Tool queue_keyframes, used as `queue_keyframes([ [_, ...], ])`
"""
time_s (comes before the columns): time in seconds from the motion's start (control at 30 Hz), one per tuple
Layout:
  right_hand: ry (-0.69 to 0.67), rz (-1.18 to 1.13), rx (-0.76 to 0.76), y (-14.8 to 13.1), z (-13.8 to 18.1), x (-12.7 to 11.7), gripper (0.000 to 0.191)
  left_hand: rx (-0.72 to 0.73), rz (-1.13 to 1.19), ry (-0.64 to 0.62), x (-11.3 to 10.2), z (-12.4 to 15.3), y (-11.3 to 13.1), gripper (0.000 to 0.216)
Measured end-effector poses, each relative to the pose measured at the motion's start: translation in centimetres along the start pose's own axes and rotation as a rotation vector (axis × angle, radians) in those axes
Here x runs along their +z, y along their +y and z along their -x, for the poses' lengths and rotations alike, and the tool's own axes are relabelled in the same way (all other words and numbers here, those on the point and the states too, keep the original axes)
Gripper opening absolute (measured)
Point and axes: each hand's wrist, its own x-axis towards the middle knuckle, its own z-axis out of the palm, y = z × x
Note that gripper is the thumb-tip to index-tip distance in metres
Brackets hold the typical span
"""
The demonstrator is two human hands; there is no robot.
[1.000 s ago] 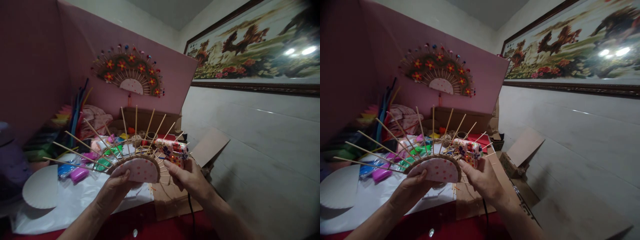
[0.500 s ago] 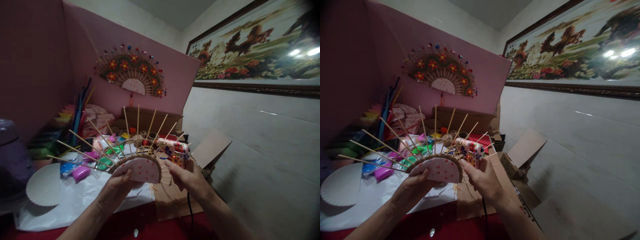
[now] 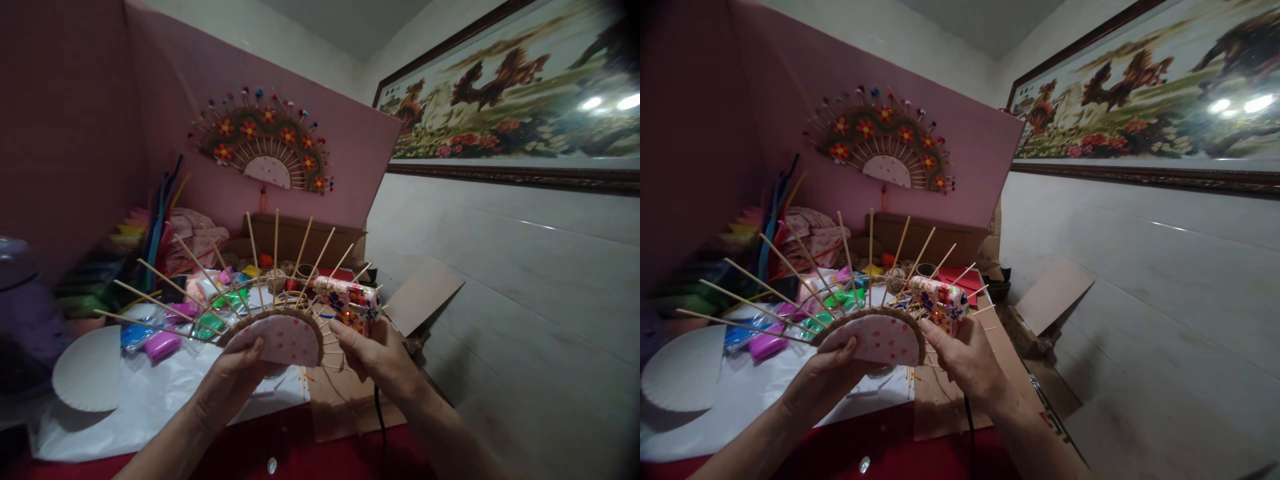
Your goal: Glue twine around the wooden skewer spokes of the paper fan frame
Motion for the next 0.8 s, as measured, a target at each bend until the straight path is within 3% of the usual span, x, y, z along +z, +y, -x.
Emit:
queue_keyframes([
  [0.8,0.018,-0.01,-0.068,-0.11,0.15,0.27,0.042,0.008,0.005,-0.015,0.14,-0.02,0.1,0.031],
])
